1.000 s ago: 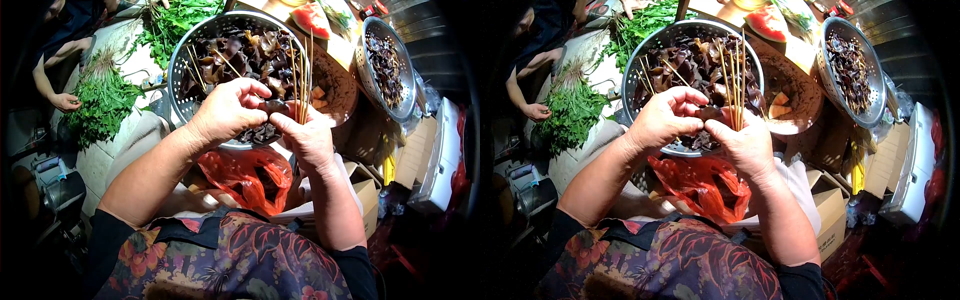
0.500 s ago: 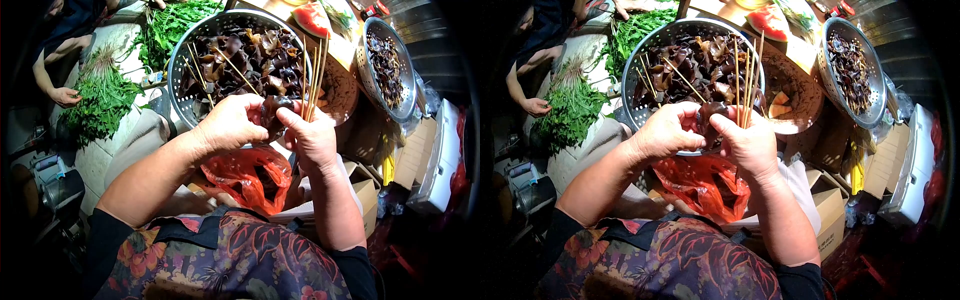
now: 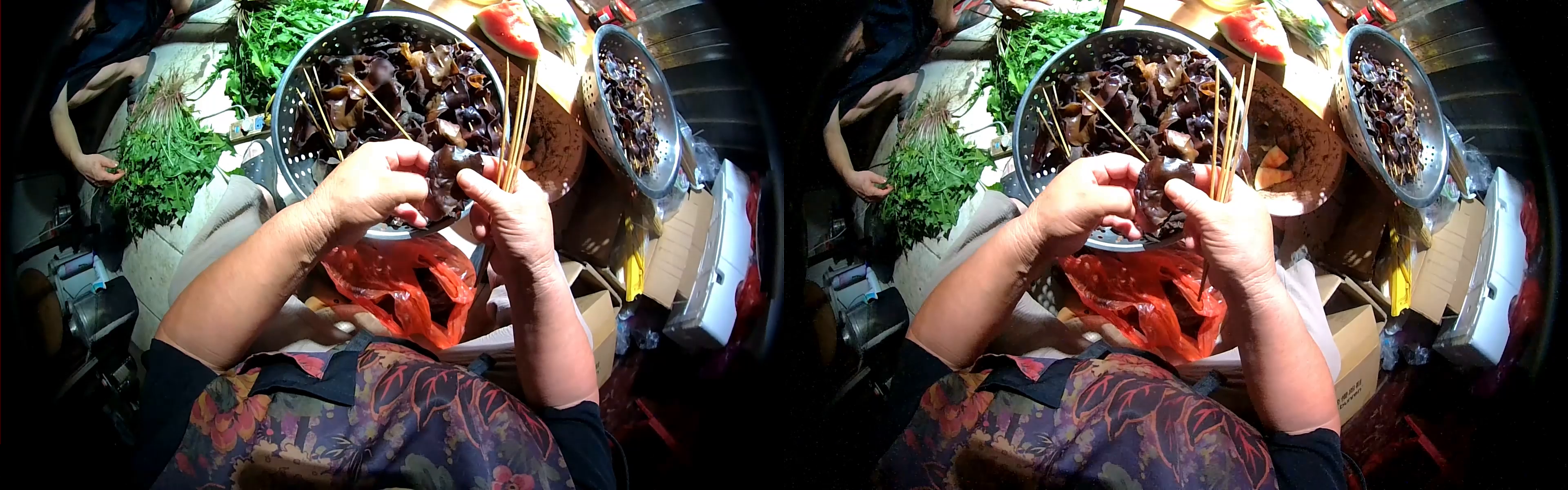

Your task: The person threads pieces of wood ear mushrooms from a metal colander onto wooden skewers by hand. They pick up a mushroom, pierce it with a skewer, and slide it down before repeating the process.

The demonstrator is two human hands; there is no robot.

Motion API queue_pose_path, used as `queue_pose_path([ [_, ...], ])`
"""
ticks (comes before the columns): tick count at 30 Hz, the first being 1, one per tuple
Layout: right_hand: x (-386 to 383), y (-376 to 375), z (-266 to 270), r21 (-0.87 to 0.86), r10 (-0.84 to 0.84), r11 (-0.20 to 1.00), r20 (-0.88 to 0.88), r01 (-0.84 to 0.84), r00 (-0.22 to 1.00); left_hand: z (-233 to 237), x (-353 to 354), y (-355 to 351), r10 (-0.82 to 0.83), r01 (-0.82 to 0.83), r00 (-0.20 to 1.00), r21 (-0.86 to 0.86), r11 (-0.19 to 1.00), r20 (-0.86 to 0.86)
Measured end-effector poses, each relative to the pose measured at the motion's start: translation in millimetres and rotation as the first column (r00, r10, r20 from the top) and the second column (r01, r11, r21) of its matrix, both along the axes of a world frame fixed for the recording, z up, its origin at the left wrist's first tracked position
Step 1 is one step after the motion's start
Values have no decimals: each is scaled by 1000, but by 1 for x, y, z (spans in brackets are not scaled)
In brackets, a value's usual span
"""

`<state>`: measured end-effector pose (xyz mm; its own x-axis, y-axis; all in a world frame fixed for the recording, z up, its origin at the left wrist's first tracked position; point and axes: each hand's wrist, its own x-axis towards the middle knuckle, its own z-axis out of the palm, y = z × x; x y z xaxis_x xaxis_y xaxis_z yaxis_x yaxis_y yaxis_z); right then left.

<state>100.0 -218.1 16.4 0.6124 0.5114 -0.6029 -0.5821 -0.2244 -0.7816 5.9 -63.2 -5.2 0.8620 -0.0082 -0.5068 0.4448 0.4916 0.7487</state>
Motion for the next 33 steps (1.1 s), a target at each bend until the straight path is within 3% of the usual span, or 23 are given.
queue_pose_path([
  [2, 0, 0, 0, 30, 33, 999, 2, -33, 999, 4, 0, 2, 87, -99, 993, -161, 982, -84],
  [4, -1, 0, -2, 37, 76, 996, 21, -77, 997, 1, -1, 2, 93, -107, 991, -154, 982, -95],
  [6, -2, 0, -1, 45, 120, 992, 40, -122, 992, 5, 3, -1, -21, 24, 996, 31, 999, -85],
  [10, -4, 1, 4, 49, 107, 993, 23, -108, 994, 5, 0, -4, -10, 4, 1000, 219, 976, 27],
  [15, -3, -1, 1, -54, 146, 988, 93, -141, 985, 3, -2, -5, -26, 18, 999, 210, 977, 33],
  [23, -4, 0, -2, 43, 178, 981, 194, -190, 965, 4, -1, -4, -112, 99, 993, 280, 955, 30],
  [28, -7, -2, -9, 37, 203, 972, 361, -232, 910, 11, -4, -10, 63, -63, 994, -4, 998, -88],
  [33, -11, 0, -10, 32, 224, 962, 479, -272, 849, 12, -9, -11, 140, -153, 985, -130, 980, -102],
])
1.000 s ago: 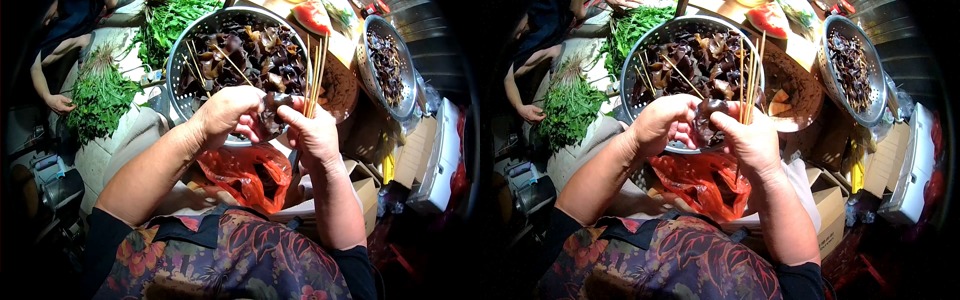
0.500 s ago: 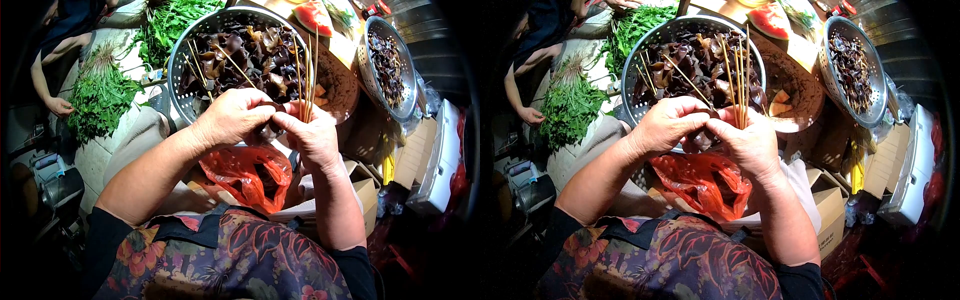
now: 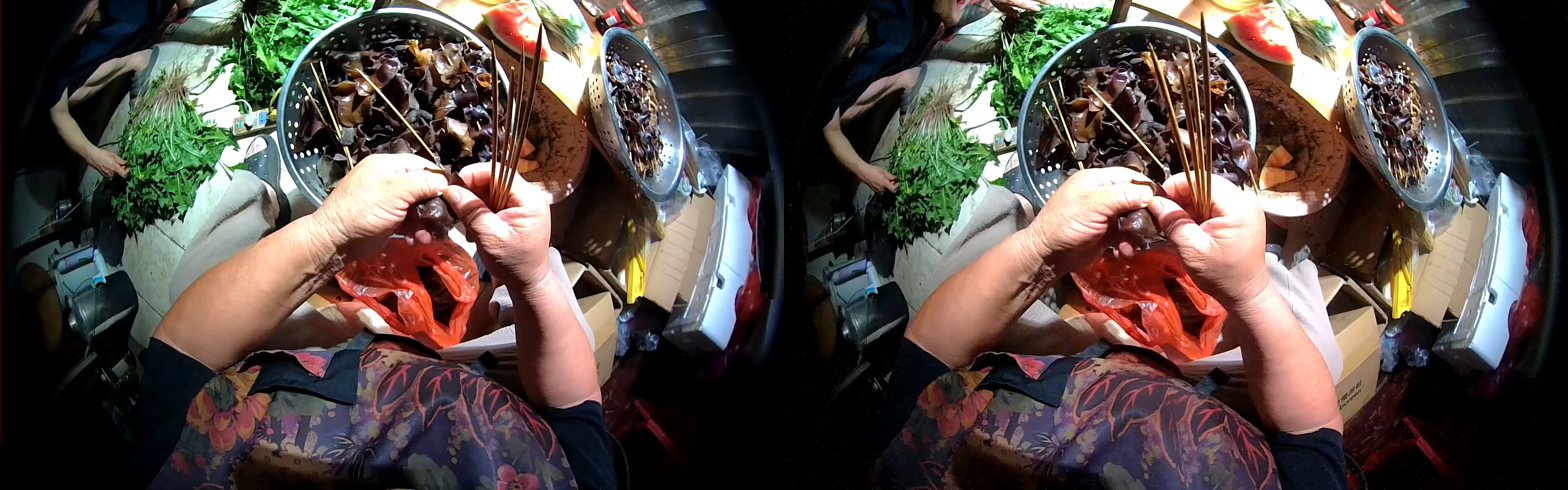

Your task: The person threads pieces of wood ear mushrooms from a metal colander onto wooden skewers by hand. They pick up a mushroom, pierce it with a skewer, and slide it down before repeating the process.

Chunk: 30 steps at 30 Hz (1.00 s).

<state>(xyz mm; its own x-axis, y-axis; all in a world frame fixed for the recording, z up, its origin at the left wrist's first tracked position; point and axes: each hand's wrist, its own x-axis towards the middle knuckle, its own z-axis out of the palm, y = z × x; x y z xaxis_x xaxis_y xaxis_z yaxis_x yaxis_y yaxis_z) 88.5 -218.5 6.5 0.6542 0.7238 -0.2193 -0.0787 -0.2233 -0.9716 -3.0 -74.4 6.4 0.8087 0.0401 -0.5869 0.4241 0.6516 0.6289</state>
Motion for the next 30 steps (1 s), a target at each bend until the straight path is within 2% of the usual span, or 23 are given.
queue_pose_path([
  [1, 0, 0, -1, 0, 2, 1000, 0, -2, 1000, -1, -1, 0, 31, -30, 1000, -46, 998, 5],
  [3, -1, 1, -2, 15, 7, 1000, 138, -9, 990, -5, -3, 0, 32, -32, 999, -45, 998, 7],
  [4, -1, 2, -3, 16, 8, 1000, 138, -10, 990, -6, -4, 0, 32, -32, 999, -45, 998, 9],
  [6, 0, 4, -6, 67, 43, 996, 293, -66, 955, -5, -5, -1, 55, -58, 998, -88, 994, -40],
  [7, 0, 4, -7, 68, 44, 995, 294, -67, 955, -5, -6, -2, 75, -86, 993, -130, 988, -89],
  [9, 1, 6, -7, 116, 30, 991, 340, -73, 940, -3, -6, -2, 90, -96, 994, -124, 988, -60],
  [10, -3, 5, -4, 38, -38, 999, 157, 33, 987, 0, -5, -2, 103, -106, 994, -119, 987, -29],
  [11, -3, 8, 1, 81, -76, 994, -4, 76, 997, 2, -5, 0, 116, -115, 993, -113, 987, 3],
  [13, -5, 12, 8, 89, -151, 983, -124, 162, 981, 4, -4, 1, 80, -80, 997, -81, 994, 6],
  [14, -5, 12, 1, 88, -172, 980, -64, 178, 983, 0, -5, 2, 52, -50, 998, -55, 997, 40],
  [17, -6, 16, -1, 107, -221, 965, -149, 238, 964, -3, -8, 6, 25, -26, 993, 7, 1000, 114],
  [19, -3, 21, 0, 93, -338, 924, -255, 371, 906, -2, -10, 9, 153, -153, 988, 45, 987, -7],
  [23, 6, 23, -3, 77, -343, 923, -275, 377, 898, -13, -13, 26, 439, -440, 898, 80, 894, 38],
  [24, 3, 26, -3, -2, -314, 947, -231, 322, 921, -14, -16, 34, 435, -432, 900, 150, 889, 14],
  [25, 0, 29, -2, -81, -278, 960, -190, 267, 942, -15, -18, 40, 444, -442, 896, 127, 888, 19],
  [27, -2, 24, -30, -110, -78, 991, -38, 73, 996, -17, -17, 46, 468, -472, 881, 105, 875, 63],
  [30, -1, 25, -38, -281, 95, 958, 97, -65, 991, -13, -18, 53, 468, -475, 880, 115, 872, 87],
])
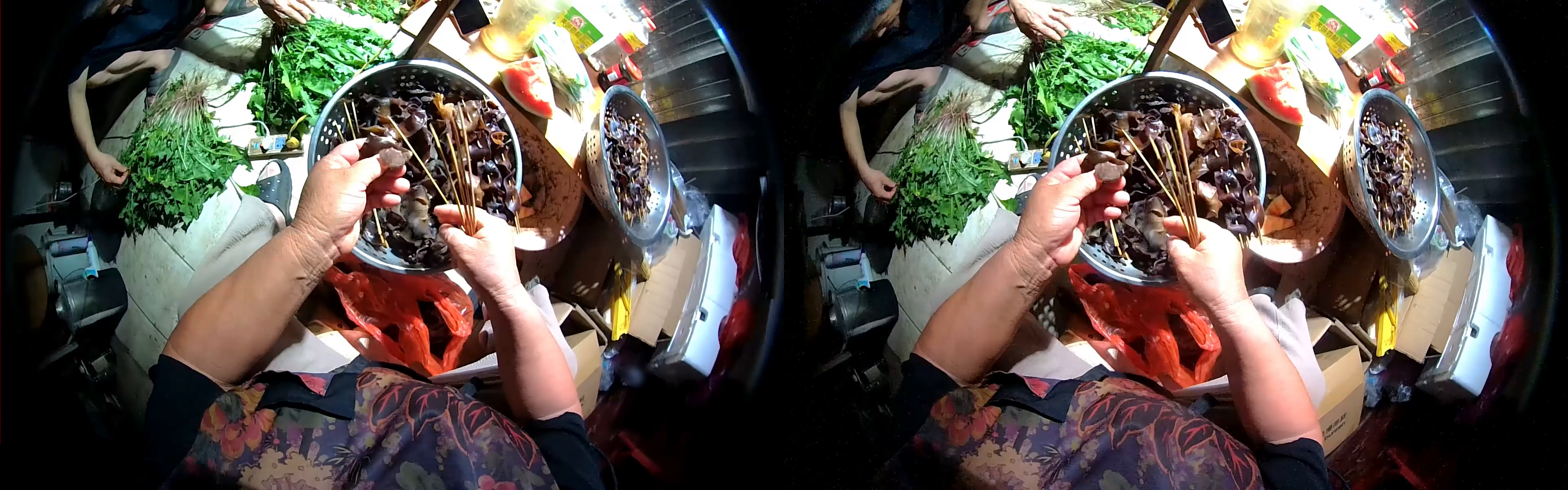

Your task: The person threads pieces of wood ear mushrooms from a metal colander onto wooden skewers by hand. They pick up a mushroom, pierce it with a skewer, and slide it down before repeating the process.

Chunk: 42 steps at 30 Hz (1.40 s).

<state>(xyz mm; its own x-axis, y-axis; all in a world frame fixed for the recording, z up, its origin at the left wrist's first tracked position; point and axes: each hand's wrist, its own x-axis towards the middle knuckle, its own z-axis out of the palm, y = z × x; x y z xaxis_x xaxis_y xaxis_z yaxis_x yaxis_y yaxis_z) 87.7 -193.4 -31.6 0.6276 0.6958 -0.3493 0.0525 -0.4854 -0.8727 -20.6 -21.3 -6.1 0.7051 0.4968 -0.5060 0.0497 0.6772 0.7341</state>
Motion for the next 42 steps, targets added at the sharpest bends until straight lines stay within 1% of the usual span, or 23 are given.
queue_pose_path([
  [1, 2, 2, 1, 3, 6, 1000, 4, -6, 1000, 3, 0, 1, 3, -2, 1000, 33, 999, -3],
  [3, 4, 5, 2, -120, 25, 993, 185, -3, 982, 6, 0, 3, 9, -8, 1000, 46, 999, -28],
  [5, 5, 7, -1, -97, 28, 995, 263, -2, 964, 5, -2, 4, 11, -13, 999, 54, 998, 39],
  [7, 4, 13, 3, -313, 196, 950, 543, -20, 817, 7, -1, 4, 27, -30, 999, 76, 997, 33],
  [9, 4, 15, -4, -322, 194, 947, 587, 7, 786, 7, 1, 6, -8, 5, 1000, 106, 994, 24],
  [11, 5, 14, -13, -413, 286, 911, 636, 2, 717, 8, 1, 8, -8, 7, 1000, 117, 993, 4],
  [13, 10, 11, -21, -398, 285, 917, 658, 1, 697, 7, 0, 9, -27, 36, 999, 218, 975, -44],
  [15, 13, 9, -22, -348, 249, 938, 686, 7, 684, 6, 1, 10, -8, 10, 1000, 224, 974, -12],
  [17, 15, 6, -11, -198, 160, 980, 662, -36, 732, 7, 2, 10, 47, -43, 999, 149, 988, -24],
  [20, 11, 1, 6, -6, 115, 993, 247, -117, 962, -2, 5, 16, 72, -72, 997, 153, 986, 6],
  [21, 8, -2, 10, 74, 130, 988, 76, -135, 989, -3, 6, 17, 93, -95, 995, 164, 982, 19],
  [22, 2, -5, 13, 132, 143, 981, 14, -143, 990, -4, 7, 18, 101, -100, 995, 177, 979, 1],
  [25, -8, -9, 27, 248, 189, 954, -51, -171, 981, -6, 11, 21, 116, -116, 993, 181, 977, 9],
  [26, -10, -11, 22, 274, 157, 956, -170, -106, 973, -3, 13, 20, 116, -113, 993, 183, 977, -8],
  [27, -9, -11, 23, 273, 153, 957, -172, -102, 973, -3, 13, 19, 113, -109, 994, 182, 977, -10],
  [29, -6, -6, 31, 160, 94, 986, -344, -40, 934, -1, 14, 18, 88, -89, 996, 170, 981, 16],
  [30, -5, -5, 34, 96, 69, 995, -372, -36, 925, 2, 15, 18, 87, -88, 996, 167, 982, 11],
  [31, -4, -5, 36, 96, 69, 995, -374, -35, 925, 5, 15, 18, 87, -87, 996, 168, 982, 9],
  [33, -3, -4, 41, 35, -6, 999, -513, 28, 858, 9, 15, 23, 66, -60, 997, 180, 982, -29],
  [35, -4, -3, 49, 46, -16, 998, -546, 49, 838, 8, 15, 27, 45, -34, 998, 202, 979, -49],
  [37, -5, -5, 50, 57, -27, 996, -577, 73, 816, 7, 19, 25, 181, -196, 978, 161, 967, 103],
  [38, -5, -6, 49, 75, -29, 993, -597, 91, 802, 9, 16, 28, 170, -180, 984, 223, 958, 61],
  [42, -4, -9, 46, 94, -55, 985, -628, 146, 776, 9, 12, 37, 172, -168, 985, 256, 952, 5],
])
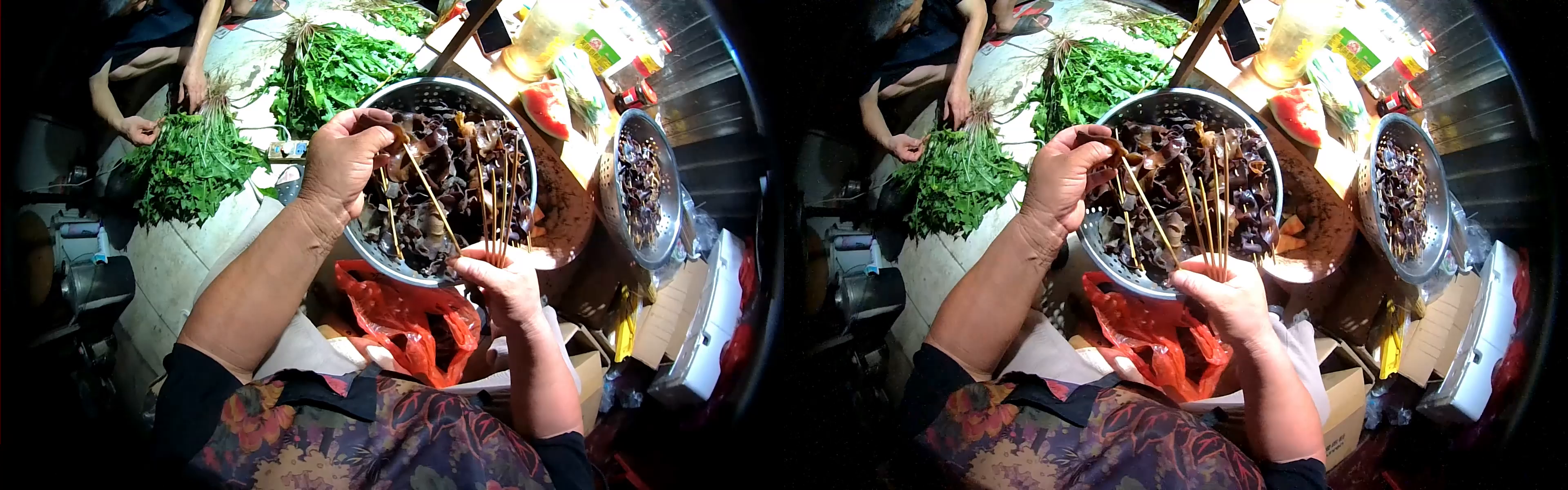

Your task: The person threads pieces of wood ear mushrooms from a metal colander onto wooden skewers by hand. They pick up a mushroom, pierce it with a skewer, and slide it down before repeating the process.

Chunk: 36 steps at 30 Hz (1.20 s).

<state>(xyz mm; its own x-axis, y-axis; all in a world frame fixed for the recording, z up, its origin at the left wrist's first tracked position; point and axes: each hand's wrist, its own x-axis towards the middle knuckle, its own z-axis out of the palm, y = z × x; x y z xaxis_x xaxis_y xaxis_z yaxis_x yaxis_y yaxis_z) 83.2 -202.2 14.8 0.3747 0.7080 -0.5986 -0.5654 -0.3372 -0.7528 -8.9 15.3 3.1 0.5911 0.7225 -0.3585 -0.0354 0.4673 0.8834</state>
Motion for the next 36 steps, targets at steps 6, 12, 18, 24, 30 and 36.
queue_pose_path([
  [6, 1, -1, 3, -15, 8, 1000, 31, -8, 1000, 0, 0, 0, -11, 11, 998, 0, 1000, 63],
  [12, 2, 0, 4, -8, -52, 999, -12, 52, 999, -9, 3, 0, -29, 30, 1000, 276, 961, -6],
  [18, 4, -2, 2, 8, -23, 1000, -23, 23, 999, -8, 5, -6, 16, 22, 998, 555, 832, -63],
  [24, 4, -4, 1, -18, -38, 999, -6, 38, 999, -12, 6, -5, -9, 2, 1000, 367, 930, 18],
  [30, 6, -6, -1, -50, -27, 998, 21, 28, 999, -9, 6, -16, -95, 77, 993, 223, 972, 72],
  [36, 3, -8, -4, 29, -55, 998, 52, 53, 997, 0, 8, -16, -8, 16, 997, -97, 995, 81],
])
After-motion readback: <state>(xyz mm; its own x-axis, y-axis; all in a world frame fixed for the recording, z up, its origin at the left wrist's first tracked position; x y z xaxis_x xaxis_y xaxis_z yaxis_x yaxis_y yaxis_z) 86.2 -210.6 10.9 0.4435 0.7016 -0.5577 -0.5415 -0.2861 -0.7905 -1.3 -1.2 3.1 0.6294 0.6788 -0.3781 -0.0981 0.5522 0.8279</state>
